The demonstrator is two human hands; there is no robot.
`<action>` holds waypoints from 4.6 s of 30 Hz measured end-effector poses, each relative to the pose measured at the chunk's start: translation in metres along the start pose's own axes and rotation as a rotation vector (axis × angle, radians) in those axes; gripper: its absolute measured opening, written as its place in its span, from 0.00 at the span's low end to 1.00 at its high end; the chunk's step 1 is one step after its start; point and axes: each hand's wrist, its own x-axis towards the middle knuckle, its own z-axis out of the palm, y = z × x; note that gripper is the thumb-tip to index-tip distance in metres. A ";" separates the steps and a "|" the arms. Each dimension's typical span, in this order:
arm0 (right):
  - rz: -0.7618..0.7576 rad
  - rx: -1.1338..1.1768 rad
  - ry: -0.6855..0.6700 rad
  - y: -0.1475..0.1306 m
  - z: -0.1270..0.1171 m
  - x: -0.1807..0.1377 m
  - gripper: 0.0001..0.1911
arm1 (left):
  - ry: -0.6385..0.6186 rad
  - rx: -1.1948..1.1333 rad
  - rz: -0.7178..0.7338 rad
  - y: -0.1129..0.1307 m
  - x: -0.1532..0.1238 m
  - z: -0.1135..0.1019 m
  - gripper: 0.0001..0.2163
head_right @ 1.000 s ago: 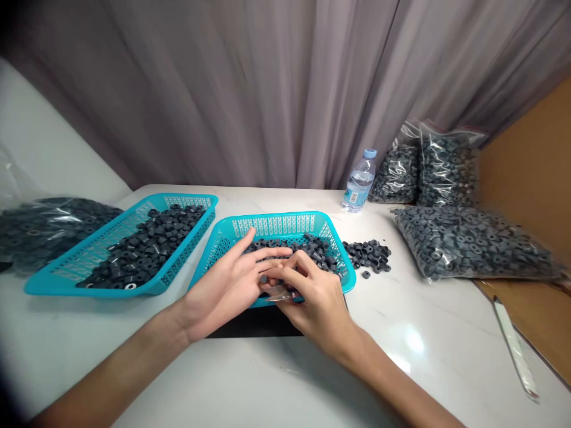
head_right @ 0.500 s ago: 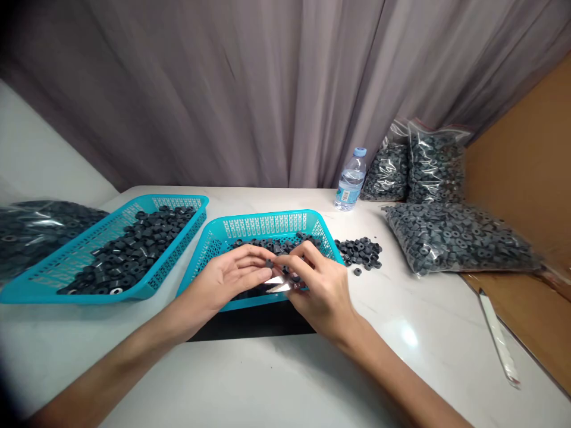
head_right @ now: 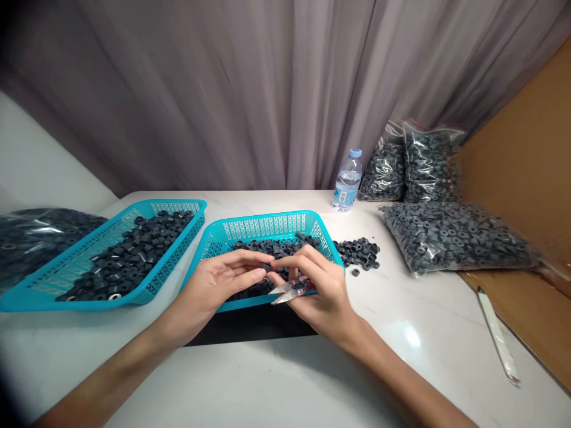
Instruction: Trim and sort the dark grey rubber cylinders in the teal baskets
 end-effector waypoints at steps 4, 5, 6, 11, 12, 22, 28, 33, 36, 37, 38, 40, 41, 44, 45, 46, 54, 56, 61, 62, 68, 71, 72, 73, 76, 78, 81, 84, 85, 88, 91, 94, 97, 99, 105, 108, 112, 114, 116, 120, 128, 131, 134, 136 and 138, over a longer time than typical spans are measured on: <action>0.056 0.038 0.007 0.000 0.002 -0.002 0.03 | -0.015 -0.020 -0.024 0.001 0.000 0.000 0.10; 0.072 0.048 0.006 0.000 0.002 -0.002 0.03 | -0.017 -0.029 -0.033 0.001 0.000 0.000 0.10; 0.087 0.058 0.005 0.000 0.002 -0.002 0.03 | -0.014 -0.037 -0.040 0.002 0.000 0.000 0.11; 0.118 0.108 0.017 -0.002 0.002 -0.002 0.03 | -0.001 -0.034 -0.041 0.003 0.000 0.001 0.10; 0.120 0.113 0.018 -0.003 0.002 -0.002 0.03 | -0.003 -0.032 -0.039 0.003 -0.001 0.001 0.10; 0.111 0.134 -0.001 -0.008 -0.008 0.007 0.07 | -0.022 0.002 -0.022 0.002 -0.001 -0.002 0.10; 0.122 0.205 -0.184 -0.007 -0.015 0.013 0.06 | -0.062 -0.016 -0.024 0.001 -0.002 0.001 0.09; 0.195 0.171 -0.245 -0.010 -0.012 0.013 0.07 | -0.043 0.044 -0.009 0.000 0.000 0.000 0.08; 0.274 0.179 -0.215 -0.011 -0.013 0.016 0.09 | -0.023 0.060 -0.034 -0.001 0.000 -0.002 0.08; 0.294 0.171 -0.187 -0.009 -0.015 0.018 0.10 | -0.021 0.063 -0.044 -0.001 0.000 -0.002 0.08; 0.309 0.149 -0.153 -0.005 -0.018 0.019 0.11 | -0.021 0.062 -0.053 -0.002 0.000 -0.003 0.09; 0.346 0.051 -0.073 0.008 -0.027 0.022 0.10 | -0.027 0.055 -0.065 -0.001 0.000 -0.003 0.10; 0.374 -0.016 -0.038 0.017 -0.032 0.022 0.10 | -0.030 0.050 -0.068 -0.001 0.000 -0.004 0.10; 0.471 -0.302 -0.015 0.045 -0.049 0.020 0.12 | -0.030 0.022 -0.076 -0.001 -0.001 -0.004 0.10; 0.522 -0.394 -0.042 0.053 -0.055 0.020 0.12 | -0.031 0.015 -0.077 -0.002 0.000 -0.004 0.10; 0.589 -0.487 -0.097 0.060 -0.060 0.019 0.13 | -0.032 0.013 -0.078 -0.002 0.000 -0.005 0.10; 0.856 -0.926 -0.411 0.091 -0.084 0.016 0.18 | -0.061 0.026 -0.084 -0.003 0.002 -0.007 0.11; 0.838 -0.907 -0.378 0.093 -0.085 0.015 0.14 | -0.076 0.013 -0.082 -0.002 0.001 -0.007 0.11; 0.824 -0.847 -0.310 0.090 -0.082 0.015 0.13 | -0.098 0.034 -0.081 -0.001 0.000 -0.006 0.13; 0.819 -0.832 -0.310 0.088 -0.081 0.016 0.14 | -0.091 0.060 -0.073 0.000 0.000 -0.007 0.14; 0.777 -0.808 -0.319 0.088 -0.081 0.016 0.16 | 0.308 0.511 0.098 0.027 0.008 -0.053 0.16; 0.757 -0.788 -0.300 0.087 -0.079 0.016 0.19 | 0.527 0.816 0.130 0.036 0.012 -0.100 0.17; 0.745 -0.748 -0.297 0.086 -0.077 0.017 0.20 | 0.552 0.926 0.091 0.036 0.013 -0.116 0.17; 0.732 -0.690 -0.299 0.085 -0.075 0.017 0.22 | 0.559 1.029 0.035 0.035 0.013 -0.131 0.17; 0.686 -0.499 -0.317 0.080 -0.068 0.017 0.24 | 0.595 1.227 -0.091 0.030 0.015 -0.158 0.19; 0.671 -0.457 -0.312 0.077 -0.063 0.015 0.22 | 0.592 1.231 -0.038 0.029 0.016 -0.157 0.19; 0.646 -0.487 -0.265 0.072 -0.055 0.012 0.19 | 0.404 1.072 0.086 0.030 0.015 -0.132 0.18; 0.562 -0.531 -0.182 0.067 -0.049 0.009 0.17 | 0.004 0.993 -0.017 0.030 0.011 -0.099 0.14; 0.526 -0.541 -0.165 0.066 -0.047 0.009 0.17 | -0.097 0.998 -0.075 0.029 0.008 -0.090 0.14; 0.440 -0.563 -0.171 0.063 -0.042 0.007 0.14 | -0.196 1.054 -0.192 0.024 0.001 -0.072 0.15; 0.426 -0.579 -0.184 0.062 -0.040 0.005 0.11 | -0.229 1.111 -0.220 0.020 -0.001 -0.063 0.17; 0.432 -0.583 -0.185 0.062 -0.039 0.004 0.09 | -0.244 1.125 -0.182 0.017 0.001 -0.057 0.15; 0.436 -0.569 -0.193 0.062 -0.039 0.004 0.09 | -0.219 1.111 -0.136 0.015 0.002 -0.054 0.13; 0.445 -0.555 -0.201 0.063 -0.039 0.005 0.10 | -0.218 1.095 -0.120 0.014 0.001 -0.053 0.12; 0.468 -0.540 -0.209 0.062 -0.040 0.005 0.10 | -0.219 1.058 -0.099 0.016 -0.002 -0.056 0.14; 0.451 -0.532 -0.205 0.060 -0.040 0.006 0.11 | -0.216 1.048 -0.106 0.018 -0.003 -0.058 0.14; 0.443 -0.530 -0.203 0.059 -0.040 0.006 0.12 | -0.201 1.067 -0.083 0.017 -0.001 -0.057 0.13; 0.448 -0.531 -0.207 0.059 -0.040 0.006 0.12 | -0.207 1.085 -0.065 0.015 0.000 -0.056 0.12; 0.458 -0.530 -0.209 0.059 -0.040 0.005 0.11 | -0.214 1.109 -0.056 0.013 0.000 -0.055 0.11; 0.469 -0.524 -0.204 0.060 -0.040 0.005 0.11 | -0.206 1.183 -0.053 0.009 0.001 -0.053 0.10; 0.453 -0.528 -0.206 0.060 -0.040 0.005 0.11 | -0.151 1.060 0.052 0.008 0.009 -0.071 0.13; 0.448 -0.540 -0.219 0.061 -0.040 0.005 0.11 | -0.124 0.808 -0.021 0.014 0.012 -0.076 0.12; 0.436 -0.537 -0.227 0.062 -0.039 0.004 0.11 | -0.110 0.529 -0.102 0.021 0.009 -0.073 0.12; 0.429 -0.531 -0.224 0.063 -0.038 0.002 0.11 | -0.109 0.378 -0.115 0.023 0.006 -0.070 0.11; 0.427 -0.534 -0.215 0.063 -0.037 0.001 0.11 | -0.112 0.272 -0.108 0.022 0.003 -0.067 0.11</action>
